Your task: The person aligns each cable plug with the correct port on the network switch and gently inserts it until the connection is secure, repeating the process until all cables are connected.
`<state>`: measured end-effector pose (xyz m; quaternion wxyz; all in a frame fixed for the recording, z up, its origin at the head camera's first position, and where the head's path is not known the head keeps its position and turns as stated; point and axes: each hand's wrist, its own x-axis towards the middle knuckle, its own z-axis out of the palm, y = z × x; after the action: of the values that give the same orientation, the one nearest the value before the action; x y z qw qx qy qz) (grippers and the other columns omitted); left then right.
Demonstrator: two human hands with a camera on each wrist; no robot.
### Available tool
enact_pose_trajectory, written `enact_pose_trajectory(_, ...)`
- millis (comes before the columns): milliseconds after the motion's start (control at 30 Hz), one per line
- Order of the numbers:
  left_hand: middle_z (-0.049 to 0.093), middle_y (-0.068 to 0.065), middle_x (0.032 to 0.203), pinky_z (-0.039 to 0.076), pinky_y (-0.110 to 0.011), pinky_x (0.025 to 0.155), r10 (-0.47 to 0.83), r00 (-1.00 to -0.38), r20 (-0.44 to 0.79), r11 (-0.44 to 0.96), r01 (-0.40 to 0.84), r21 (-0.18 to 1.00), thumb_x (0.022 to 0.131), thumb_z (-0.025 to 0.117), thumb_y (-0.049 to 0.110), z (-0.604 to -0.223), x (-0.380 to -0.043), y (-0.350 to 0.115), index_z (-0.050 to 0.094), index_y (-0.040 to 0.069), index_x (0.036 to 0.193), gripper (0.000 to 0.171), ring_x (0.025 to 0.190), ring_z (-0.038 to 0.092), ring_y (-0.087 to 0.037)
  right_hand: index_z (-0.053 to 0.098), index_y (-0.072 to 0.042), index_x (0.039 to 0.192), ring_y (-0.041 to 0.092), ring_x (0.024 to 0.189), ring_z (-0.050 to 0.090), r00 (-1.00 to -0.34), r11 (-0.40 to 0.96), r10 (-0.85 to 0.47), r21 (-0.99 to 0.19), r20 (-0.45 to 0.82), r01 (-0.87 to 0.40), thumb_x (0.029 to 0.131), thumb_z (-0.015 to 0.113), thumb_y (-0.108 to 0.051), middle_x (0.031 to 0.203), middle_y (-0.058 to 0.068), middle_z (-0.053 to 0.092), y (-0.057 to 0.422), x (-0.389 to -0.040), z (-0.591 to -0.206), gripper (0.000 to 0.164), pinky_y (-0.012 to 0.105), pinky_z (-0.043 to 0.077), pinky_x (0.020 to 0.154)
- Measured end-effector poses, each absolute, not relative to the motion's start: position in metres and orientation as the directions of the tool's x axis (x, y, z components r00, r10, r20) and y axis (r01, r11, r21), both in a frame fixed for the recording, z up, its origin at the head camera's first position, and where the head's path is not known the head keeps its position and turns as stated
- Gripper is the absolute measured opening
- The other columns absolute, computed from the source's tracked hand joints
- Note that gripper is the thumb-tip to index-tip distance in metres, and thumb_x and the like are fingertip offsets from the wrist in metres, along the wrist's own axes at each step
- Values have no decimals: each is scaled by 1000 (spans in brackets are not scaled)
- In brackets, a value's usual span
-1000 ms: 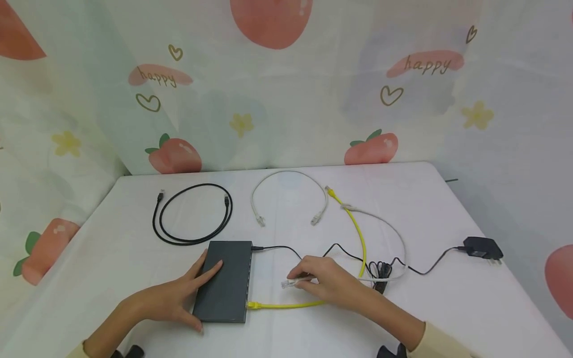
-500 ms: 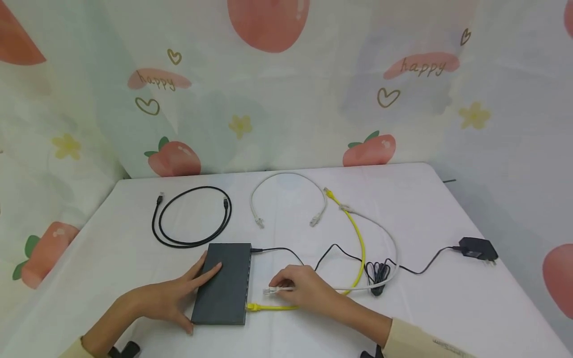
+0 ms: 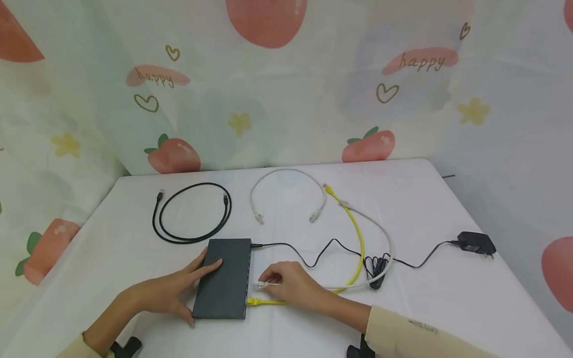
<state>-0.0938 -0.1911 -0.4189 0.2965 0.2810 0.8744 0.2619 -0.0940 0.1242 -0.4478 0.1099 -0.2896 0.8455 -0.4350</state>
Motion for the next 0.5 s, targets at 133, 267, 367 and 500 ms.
enact_pose_trajectory(133,-18,-16,153,30,-49,102,648,-667,-367,708,350,613,64,85,39,-419,-92,-192,7,29,153,119,139,8,-35,70,-14,90,5,76,58,-810,450,-586,-817,35,-361,81,70,-8,83,-10,65,119,-93,-451,11,24,49,70)
enact_pose_trajectory(267,-18,-16,153,30,-49,102,647,-669,-365,708,349,614,64,85,37,-417,-94,-190,7,29,153,119,139,8,-36,69,-15,90,5,75,58,-805,454,-593,-815,25,-360,80,70,-7,83,-8,65,117,-95,-450,13,24,48,70)
enact_pose_trajectory(367,-18,-16,153,30,-49,102,640,-670,-376,712,334,618,64,86,36,-416,-95,-190,8,29,153,119,139,7,-36,69,-15,90,4,74,58,-797,450,-603,-814,26,-368,80,70,-6,82,-9,65,116,-96,-449,13,23,48,70)
enact_pose_trajectory(500,-18,-15,153,30,-49,102,631,-673,-386,717,318,620,64,86,36,-416,-94,-190,9,30,153,118,140,7,-36,69,-14,89,4,74,58,-789,434,-614,-822,29,-368,80,71,-7,81,-8,64,114,-94,-448,12,23,49,70)
